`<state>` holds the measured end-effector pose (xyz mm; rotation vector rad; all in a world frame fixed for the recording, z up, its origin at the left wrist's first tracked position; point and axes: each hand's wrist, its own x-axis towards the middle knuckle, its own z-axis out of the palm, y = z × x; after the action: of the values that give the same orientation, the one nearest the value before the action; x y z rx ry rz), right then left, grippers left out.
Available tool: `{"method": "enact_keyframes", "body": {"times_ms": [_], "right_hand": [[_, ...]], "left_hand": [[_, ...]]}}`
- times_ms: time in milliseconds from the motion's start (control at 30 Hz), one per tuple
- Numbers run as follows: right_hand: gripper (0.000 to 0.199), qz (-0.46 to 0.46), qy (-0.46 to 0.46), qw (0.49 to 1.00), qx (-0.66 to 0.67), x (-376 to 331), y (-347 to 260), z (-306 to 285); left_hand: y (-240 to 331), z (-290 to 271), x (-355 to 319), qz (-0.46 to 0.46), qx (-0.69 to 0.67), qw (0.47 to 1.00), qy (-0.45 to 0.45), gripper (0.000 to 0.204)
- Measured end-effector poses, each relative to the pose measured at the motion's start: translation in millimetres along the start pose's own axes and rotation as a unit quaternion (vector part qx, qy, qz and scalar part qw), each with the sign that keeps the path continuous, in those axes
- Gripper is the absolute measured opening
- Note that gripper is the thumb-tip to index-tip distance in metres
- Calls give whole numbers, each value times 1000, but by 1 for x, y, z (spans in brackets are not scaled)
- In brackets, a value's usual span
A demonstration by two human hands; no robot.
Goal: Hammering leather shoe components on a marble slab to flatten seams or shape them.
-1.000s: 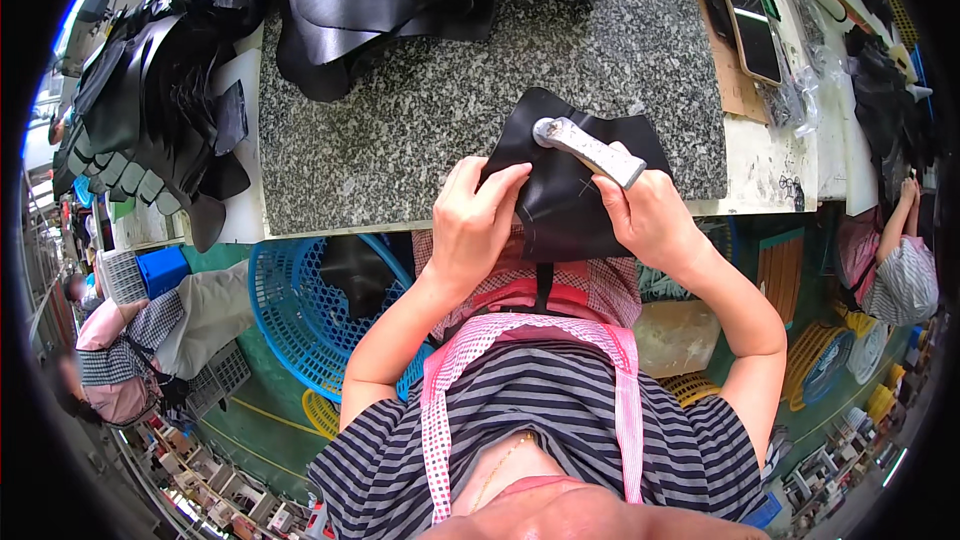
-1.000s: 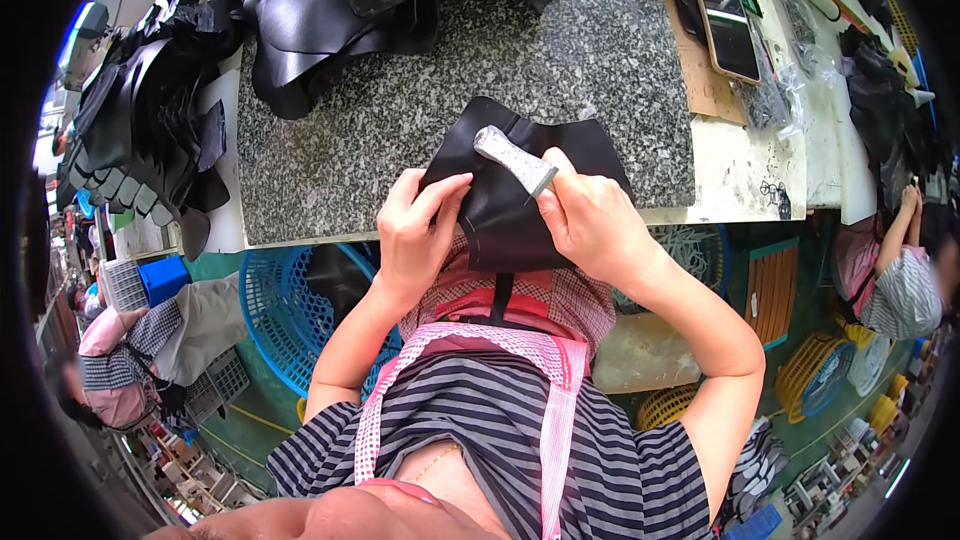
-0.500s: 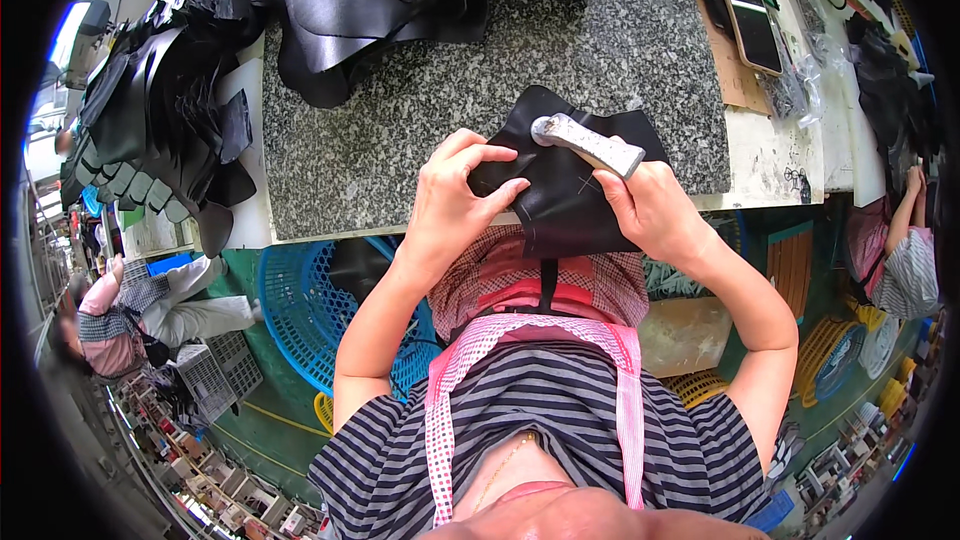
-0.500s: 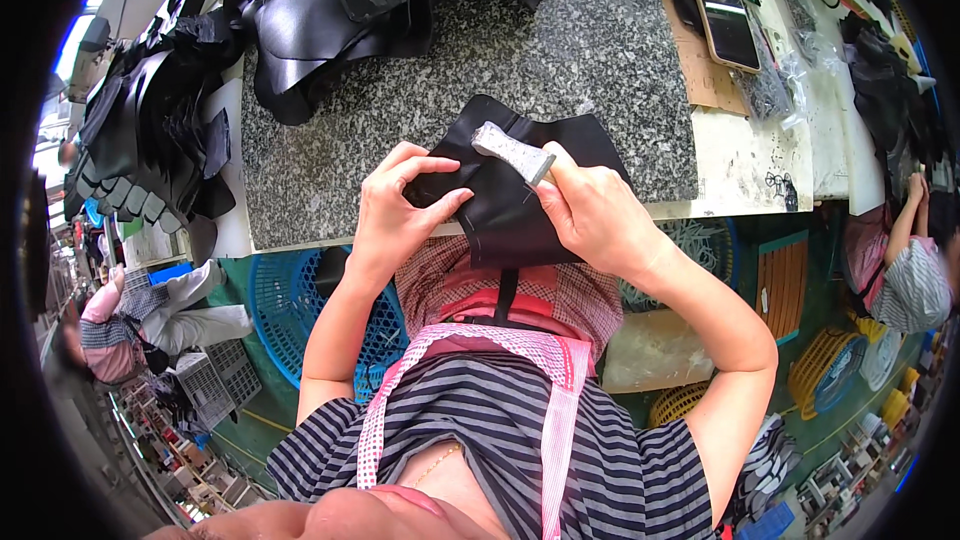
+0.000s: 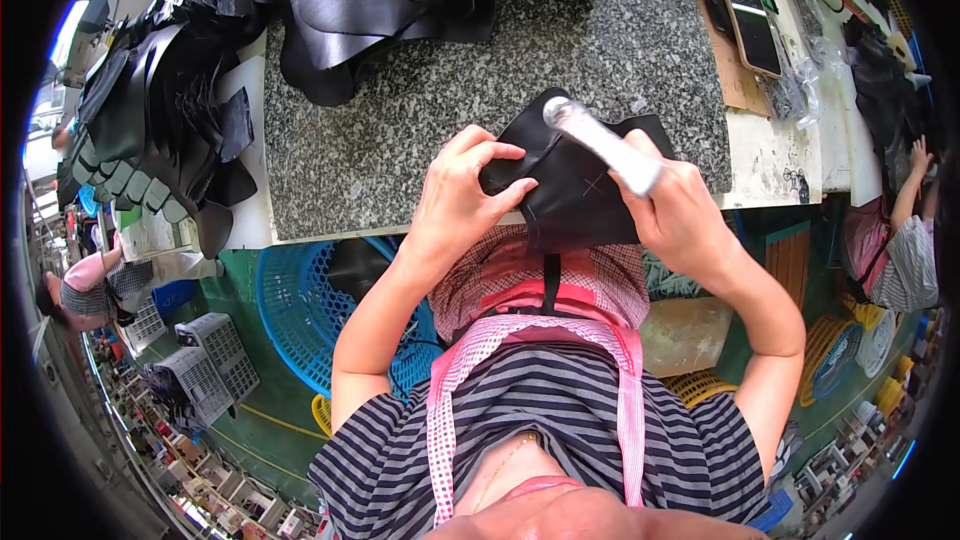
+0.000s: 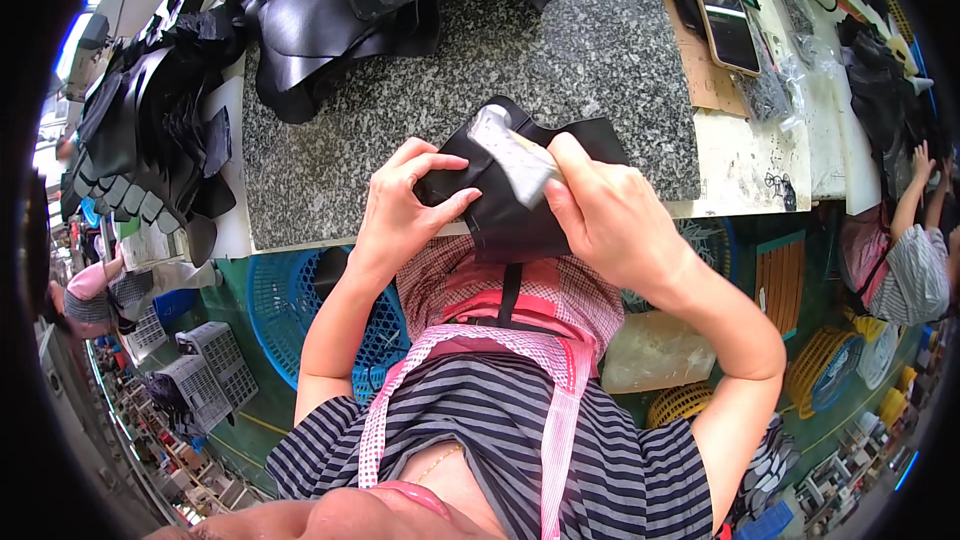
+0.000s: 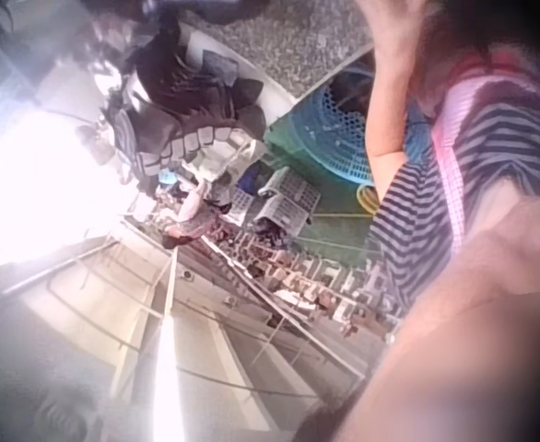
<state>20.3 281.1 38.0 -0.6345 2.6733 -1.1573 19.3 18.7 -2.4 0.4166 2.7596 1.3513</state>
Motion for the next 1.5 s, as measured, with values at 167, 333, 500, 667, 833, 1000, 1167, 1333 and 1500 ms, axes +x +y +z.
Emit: {"method": "enact_keyframes", "body": {"times_ms": [167, 333, 500, 667, 833, 1000, 1167, 1333, 1500], "right_hand": [[21, 6, -58, 998, 10, -6, 0, 10], [22, 20, -33, 999, 22, -9, 5, 18], [23, 55, -46, 996, 55, -10, 18, 31], [24, 34, -38, 998, 42, -13, 21, 32], [24, 38, -38, 998, 44, -11, 19, 29], [23, 41, -48, 997, 47, -9, 17, 25], [21, 48, -62, 996, 48, -3, 8, 14], [19, 47, -60, 997, 12, 1, -1, 2], [18, -17, 10, 1000, 19, -1, -11, 6]], "left_hand": [[1, -2, 2, 4, -1, 1000, -11, 35], [-4, 9, -8, 31, 12, 998, 52, 29], [-14, 14, -20, 156, 99, 980, 69, 29], [-15, 6, -12, 99, 69, 992, 46, 21], [-7, -4, -2, -5, -32, 999, -10, 18], [-5, -8, -1, -44, -28, 998, -23, 19], [-6, -11, 1, -48, -9, 998, -42, 20], [-6, -11, 2, -36, -6, 998, -43, 21], [-8, -12, 2, -17, 0, 999, -51, 22]]}}
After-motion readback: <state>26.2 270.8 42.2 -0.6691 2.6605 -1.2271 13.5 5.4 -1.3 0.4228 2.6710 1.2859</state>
